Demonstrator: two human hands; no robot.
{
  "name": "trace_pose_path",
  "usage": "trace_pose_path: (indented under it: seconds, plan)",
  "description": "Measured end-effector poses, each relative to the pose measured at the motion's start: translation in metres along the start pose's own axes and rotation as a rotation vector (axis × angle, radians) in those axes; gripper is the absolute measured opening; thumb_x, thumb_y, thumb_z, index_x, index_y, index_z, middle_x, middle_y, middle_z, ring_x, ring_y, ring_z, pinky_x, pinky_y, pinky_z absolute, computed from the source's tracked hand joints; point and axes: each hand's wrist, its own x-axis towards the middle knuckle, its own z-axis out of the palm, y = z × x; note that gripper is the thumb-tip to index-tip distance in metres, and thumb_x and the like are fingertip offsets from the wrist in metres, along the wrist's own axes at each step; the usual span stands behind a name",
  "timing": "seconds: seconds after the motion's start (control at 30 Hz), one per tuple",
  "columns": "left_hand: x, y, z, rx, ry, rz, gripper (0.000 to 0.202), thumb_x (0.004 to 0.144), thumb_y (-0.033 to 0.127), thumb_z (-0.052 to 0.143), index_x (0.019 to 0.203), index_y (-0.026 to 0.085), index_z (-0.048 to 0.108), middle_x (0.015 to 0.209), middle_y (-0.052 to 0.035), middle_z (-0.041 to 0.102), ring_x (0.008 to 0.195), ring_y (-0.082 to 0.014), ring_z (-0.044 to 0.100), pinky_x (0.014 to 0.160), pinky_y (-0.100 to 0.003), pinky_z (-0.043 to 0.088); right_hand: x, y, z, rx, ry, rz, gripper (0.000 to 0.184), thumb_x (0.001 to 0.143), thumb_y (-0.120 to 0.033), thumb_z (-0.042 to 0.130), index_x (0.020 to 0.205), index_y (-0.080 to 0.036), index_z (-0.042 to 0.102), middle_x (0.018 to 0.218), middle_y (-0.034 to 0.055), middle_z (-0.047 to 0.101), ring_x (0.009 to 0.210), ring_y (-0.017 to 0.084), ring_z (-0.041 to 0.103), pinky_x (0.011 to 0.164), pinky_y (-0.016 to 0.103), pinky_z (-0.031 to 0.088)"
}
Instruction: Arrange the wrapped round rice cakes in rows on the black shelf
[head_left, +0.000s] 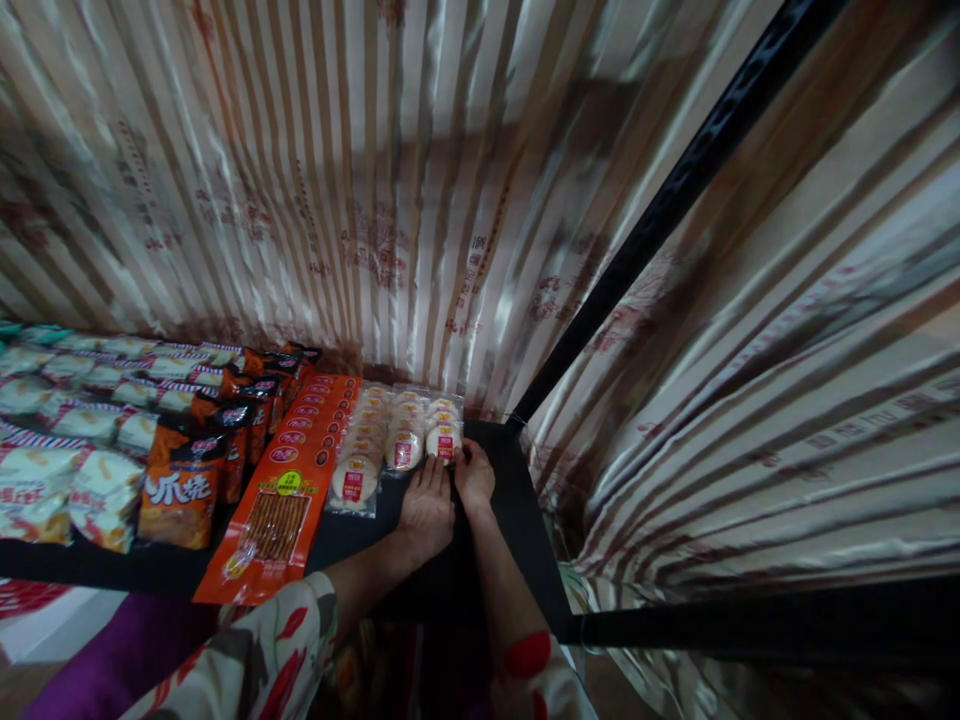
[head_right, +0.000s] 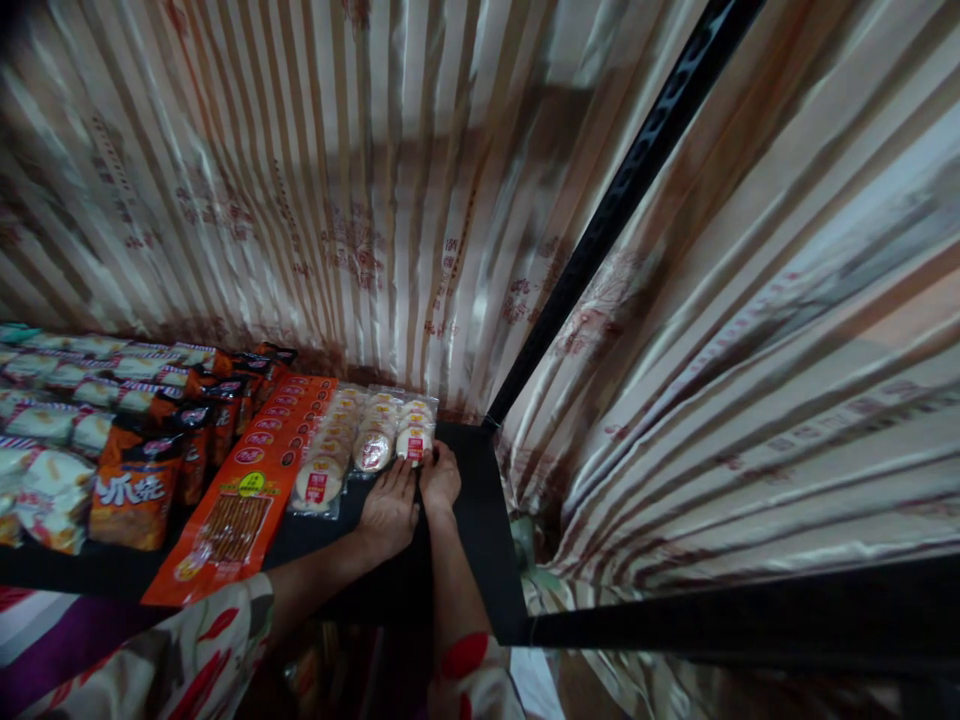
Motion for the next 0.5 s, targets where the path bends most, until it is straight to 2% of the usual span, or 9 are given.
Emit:
trace_pose_path:
  seconds: [0.3,0.5]
  plan:
    - [-0.0005,0.0002,-0.0028,0.003,-0.008,0.006,0.056,0.082,0.028,0.041,0.129,-0.001,0.044,0.141,-0.0217,0.036,0.134,-0.0306,0.029,0.108,-0.043,0.024,-0.0028,-0.0026,-0.0017,-0.022,-0.002,0.020,0.031,0.086,-0.030,0.040,0.106,-0.019,0.060,0.104,0.0064,0.064,0.092,0.017,0.061,0.078,0.026,0.044]
    - [-0.0017,-0.0004,-0.0043,0.010,-0.005,0.017,0.054,0.083,0.030,0.041,0.128,0.000,0.046,0.141,-0.0208,0.036,0.134,-0.0295,0.028,0.110,-0.043,0.022,-0.0029,0.0003,-0.0049,0.015,0.022,-0.039,0.038,0.086,-0.036,0.039,0.110,-0.016,0.061,0.104,0.0100,0.064,0.093,0.019,0.060,0.082,0.028,0.044]
